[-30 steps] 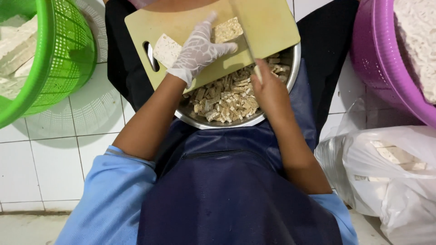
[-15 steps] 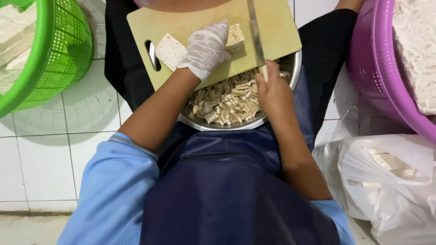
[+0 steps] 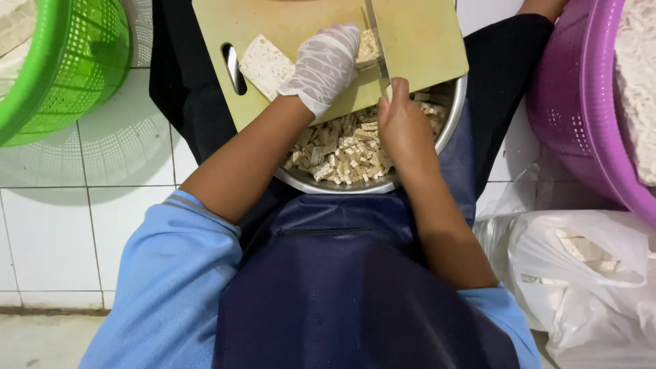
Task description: Slicing blocks of tempeh into thin strips using a knife on a cutting board in a food production setting.
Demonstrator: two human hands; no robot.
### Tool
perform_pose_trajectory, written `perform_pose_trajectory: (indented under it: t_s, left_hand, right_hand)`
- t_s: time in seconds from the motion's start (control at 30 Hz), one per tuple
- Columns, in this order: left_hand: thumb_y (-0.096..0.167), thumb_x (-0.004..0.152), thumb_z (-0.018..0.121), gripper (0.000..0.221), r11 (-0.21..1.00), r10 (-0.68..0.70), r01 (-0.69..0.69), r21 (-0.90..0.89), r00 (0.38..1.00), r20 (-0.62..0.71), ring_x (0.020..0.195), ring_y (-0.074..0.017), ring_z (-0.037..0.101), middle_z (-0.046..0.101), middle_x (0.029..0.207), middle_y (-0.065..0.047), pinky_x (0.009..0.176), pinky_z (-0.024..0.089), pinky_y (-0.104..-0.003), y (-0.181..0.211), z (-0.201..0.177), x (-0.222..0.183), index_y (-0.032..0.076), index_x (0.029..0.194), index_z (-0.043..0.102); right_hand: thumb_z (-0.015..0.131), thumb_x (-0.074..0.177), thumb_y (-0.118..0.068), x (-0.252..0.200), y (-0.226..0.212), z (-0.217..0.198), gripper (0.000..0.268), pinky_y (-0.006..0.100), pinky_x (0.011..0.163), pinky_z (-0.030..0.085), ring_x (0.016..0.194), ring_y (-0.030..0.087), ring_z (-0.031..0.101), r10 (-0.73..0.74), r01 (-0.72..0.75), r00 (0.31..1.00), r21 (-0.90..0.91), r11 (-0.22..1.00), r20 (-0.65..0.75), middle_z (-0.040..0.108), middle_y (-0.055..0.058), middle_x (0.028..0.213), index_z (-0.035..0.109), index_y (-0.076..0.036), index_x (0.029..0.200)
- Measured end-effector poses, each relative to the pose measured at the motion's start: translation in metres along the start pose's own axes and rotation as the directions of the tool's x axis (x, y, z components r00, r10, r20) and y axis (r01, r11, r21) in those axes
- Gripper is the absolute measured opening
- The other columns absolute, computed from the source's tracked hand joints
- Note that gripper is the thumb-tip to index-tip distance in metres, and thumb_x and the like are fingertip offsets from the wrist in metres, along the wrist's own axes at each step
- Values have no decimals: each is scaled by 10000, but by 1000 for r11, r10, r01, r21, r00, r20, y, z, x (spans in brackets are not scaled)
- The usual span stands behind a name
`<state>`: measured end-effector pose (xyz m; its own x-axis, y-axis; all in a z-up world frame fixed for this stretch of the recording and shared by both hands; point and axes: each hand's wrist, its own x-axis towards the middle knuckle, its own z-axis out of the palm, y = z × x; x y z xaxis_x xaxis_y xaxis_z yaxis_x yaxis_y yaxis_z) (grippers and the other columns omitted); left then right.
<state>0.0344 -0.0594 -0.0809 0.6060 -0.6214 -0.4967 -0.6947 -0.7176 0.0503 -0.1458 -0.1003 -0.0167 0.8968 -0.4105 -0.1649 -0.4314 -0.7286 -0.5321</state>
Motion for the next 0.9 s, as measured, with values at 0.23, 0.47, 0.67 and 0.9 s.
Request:
perform_pose_trajectory:
  t_s: [0.23,0.47,0.67,0.9]
  left_hand:
    - [100,825,667,315,982,10,-7,-189,1000,17,732,-182,556,552,846,-43,736,541,-297,1,-34,-56,66,1079,483]
    - [127,755,738,844,993,7,-6,-121,1000,8,894,-264,517,512,1036,-151,815,484,-375,-11,-35,-71,20,1407,213]
    - [9,832,607,213,990,44,-56,-129,994,-101,666,-189,538,545,780,-41,663,518,-314,-23,-7,-43,56,1012,502]
    - [17,860,569,131,997,82,-80,17,972,-222,665,-177,542,538,789,-44,625,527,-299,-27,35,-1,36,975,510]
  right_hand:
    - [395,955,-176,6,16,24,237,559,463,347,551,452,532,47,-41,997,-92,995,62,578,206,666,368,-18,1129]
    - [397,935,-216,2,11,9,236,522,612,383,764,459,563,152,-160,971,31,987,185,602,235,856,365,-63,1112]
    - [368,949,-206,-4,6,8,258,560,614,411,756,469,583,169,-157,979,-104,982,117,615,240,863,343,-67,1165]
    - [350,928,-207,-24,-19,-18,315,466,604,379,750,441,574,125,-122,992,193,974,-5,607,230,866,350,-101,1225]
